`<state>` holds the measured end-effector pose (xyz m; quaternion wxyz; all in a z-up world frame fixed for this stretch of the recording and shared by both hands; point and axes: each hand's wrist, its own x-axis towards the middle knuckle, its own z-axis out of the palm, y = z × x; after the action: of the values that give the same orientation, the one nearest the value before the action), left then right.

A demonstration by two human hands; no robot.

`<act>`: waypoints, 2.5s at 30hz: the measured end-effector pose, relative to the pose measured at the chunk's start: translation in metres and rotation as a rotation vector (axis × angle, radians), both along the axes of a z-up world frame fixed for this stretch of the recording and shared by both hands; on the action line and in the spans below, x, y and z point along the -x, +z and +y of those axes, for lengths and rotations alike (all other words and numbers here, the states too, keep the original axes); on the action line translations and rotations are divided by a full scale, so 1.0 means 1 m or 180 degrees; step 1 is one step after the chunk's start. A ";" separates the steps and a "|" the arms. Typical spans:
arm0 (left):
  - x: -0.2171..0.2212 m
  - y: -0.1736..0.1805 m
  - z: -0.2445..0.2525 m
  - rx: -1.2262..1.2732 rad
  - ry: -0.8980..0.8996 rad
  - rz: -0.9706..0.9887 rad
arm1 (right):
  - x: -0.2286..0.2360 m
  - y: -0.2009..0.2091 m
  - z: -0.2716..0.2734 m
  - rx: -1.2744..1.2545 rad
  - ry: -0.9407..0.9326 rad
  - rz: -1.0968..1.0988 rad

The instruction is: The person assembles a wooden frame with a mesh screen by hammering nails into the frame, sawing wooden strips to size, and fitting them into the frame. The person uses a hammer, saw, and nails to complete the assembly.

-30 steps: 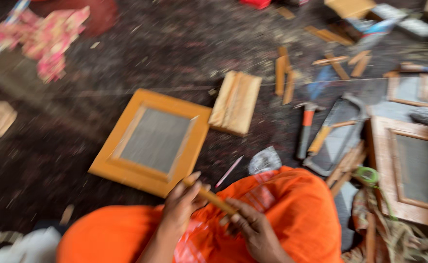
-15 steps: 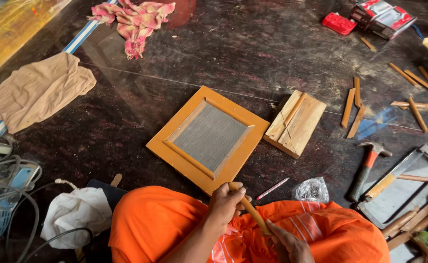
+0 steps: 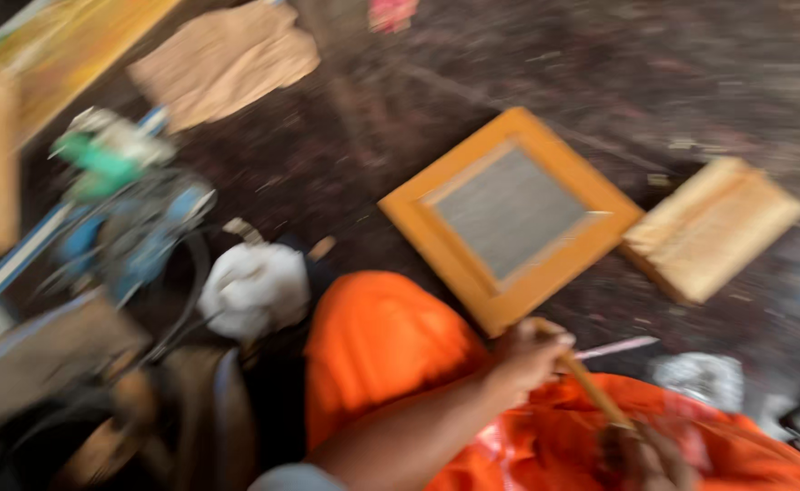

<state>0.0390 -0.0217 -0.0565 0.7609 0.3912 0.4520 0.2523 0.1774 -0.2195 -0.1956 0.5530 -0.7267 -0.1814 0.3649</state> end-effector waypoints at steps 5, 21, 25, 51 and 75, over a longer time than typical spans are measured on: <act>-0.021 -0.032 -0.005 0.0381 -0.0056 0.0095 | -0.030 -0.014 0.025 0.0284 0.0253 -0.0072; -0.034 -0.035 0.002 0.0217 0.0146 0.0103 | -0.092 0.016 -0.004 0.0179 0.1371 -0.0557; -0.035 -0.034 0.001 0.0368 0.0186 -0.0028 | -0.064 0.038 -0.017 -0.0242 0.1254 -0.1374; 0.009 -0.007 0.002 0.0445 -0.0149 -0.0002 | 0.061 0.248 0.030 0.0394 0.1290 -0.2976; 0.020 0.057 0.018 0.0137 -0.0267 0.0330 | 0.062 0.253 0.038 0.0127 0.1457 -0.2343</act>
<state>0.0188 -0.0041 0.0007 0.7547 0.4058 0.4793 0.1898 0.1153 -0.1815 0.0575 0.3422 -0.7599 -0.5159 0.1981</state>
